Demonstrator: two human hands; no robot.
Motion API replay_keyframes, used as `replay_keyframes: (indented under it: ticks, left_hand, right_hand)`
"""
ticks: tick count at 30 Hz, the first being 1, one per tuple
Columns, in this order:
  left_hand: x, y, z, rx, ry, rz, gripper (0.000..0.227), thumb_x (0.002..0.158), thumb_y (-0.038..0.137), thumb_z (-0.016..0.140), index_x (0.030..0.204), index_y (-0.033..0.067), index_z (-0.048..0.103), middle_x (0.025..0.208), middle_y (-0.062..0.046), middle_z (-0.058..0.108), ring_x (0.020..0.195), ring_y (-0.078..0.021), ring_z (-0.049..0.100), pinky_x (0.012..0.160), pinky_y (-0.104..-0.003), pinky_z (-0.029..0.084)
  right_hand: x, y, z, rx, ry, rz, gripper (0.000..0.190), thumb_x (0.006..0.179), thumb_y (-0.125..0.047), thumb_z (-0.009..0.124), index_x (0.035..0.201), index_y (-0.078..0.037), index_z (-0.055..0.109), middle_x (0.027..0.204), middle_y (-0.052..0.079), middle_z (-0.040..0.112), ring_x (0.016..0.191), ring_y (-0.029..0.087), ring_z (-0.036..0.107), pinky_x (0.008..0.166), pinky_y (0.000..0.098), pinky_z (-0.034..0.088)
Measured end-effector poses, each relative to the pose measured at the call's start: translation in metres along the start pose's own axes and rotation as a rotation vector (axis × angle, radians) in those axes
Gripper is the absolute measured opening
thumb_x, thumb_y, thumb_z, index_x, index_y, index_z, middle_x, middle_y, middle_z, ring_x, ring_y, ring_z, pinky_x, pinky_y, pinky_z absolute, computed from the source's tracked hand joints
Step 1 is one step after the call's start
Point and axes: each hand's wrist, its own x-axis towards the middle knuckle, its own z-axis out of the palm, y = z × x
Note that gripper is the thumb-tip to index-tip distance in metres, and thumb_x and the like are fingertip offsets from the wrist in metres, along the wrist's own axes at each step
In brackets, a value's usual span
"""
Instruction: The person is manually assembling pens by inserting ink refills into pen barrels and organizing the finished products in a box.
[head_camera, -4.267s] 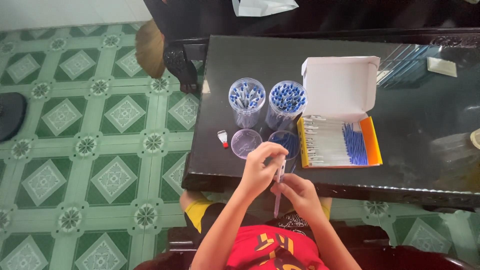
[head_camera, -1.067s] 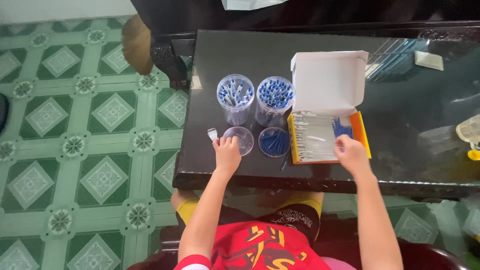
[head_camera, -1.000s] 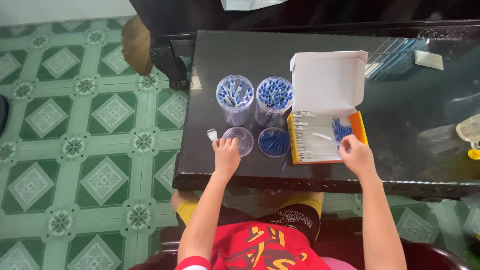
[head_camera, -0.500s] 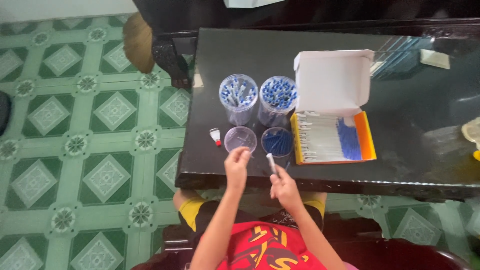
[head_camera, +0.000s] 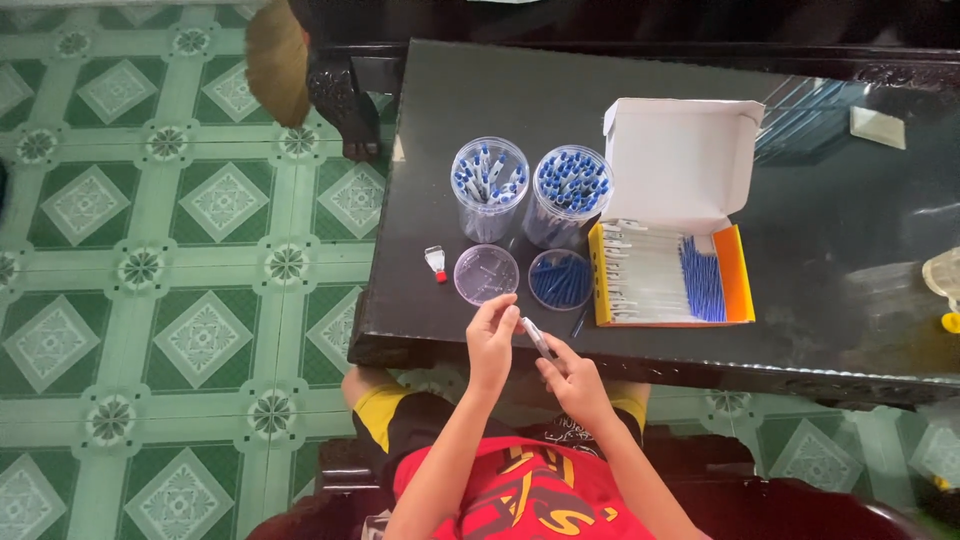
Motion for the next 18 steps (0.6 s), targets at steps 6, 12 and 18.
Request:
replay_keyframes:
  ticks: [6,12,18]
  left_hand:
    - [-0.002,-0.003,-0.004,0.042,0.008,0.022,0.019,0.097,0.004,0.068,0.114,-0.0004,0.076,0.076,-0.009,0.068,0.063,-0.0122,0.067,0.064,-0.029,0.061]
    - [-0.009,0.006,-0.001,0.019,-0.034,-0.045,0.019,0.098,0.005,0.066,0.113,0.0041,0.077,0.091,-0.011,0.075,0.084,-0.0131,0.071,0.080,-0.028,0.061]
    - [-0.016,0.016,0.001,-0.221,-0.089,-0.224,0.019,0.104,0.005,0.054,0.112,0.0035,0.071,0.092,-0.017,0.077,0.090,-0.0223,0.076,0.091,-0.039,0.060]
  right_hand:
    - [0.001,-0.001,0.004,-0.016,-0.009,-0.023,0.042,0.092,-0.027,0.070,0.134,-0.027,0.070,0.056,0.006,0.072,0.058,0.017,0.071,0.063,0.0308,0.056]
    - [-0.004,-0.015,0.013,-0.027,0.017,0.030,0.043,0.093,-0.031,0.069,0.136,-0.027,0.069,0.056,0.007,0.073,0.060,0.020,0.073,0.067,0.0330,0.057]
    - [-0.007,-0.023,0.017,0.003,0.014,0.068,0.042,0.095,-0.034,0.063,0.135,-0.022,0.067,0.055,0.008,0.072,0.059,0.022,0.073,0.067,0.0372,0.057]
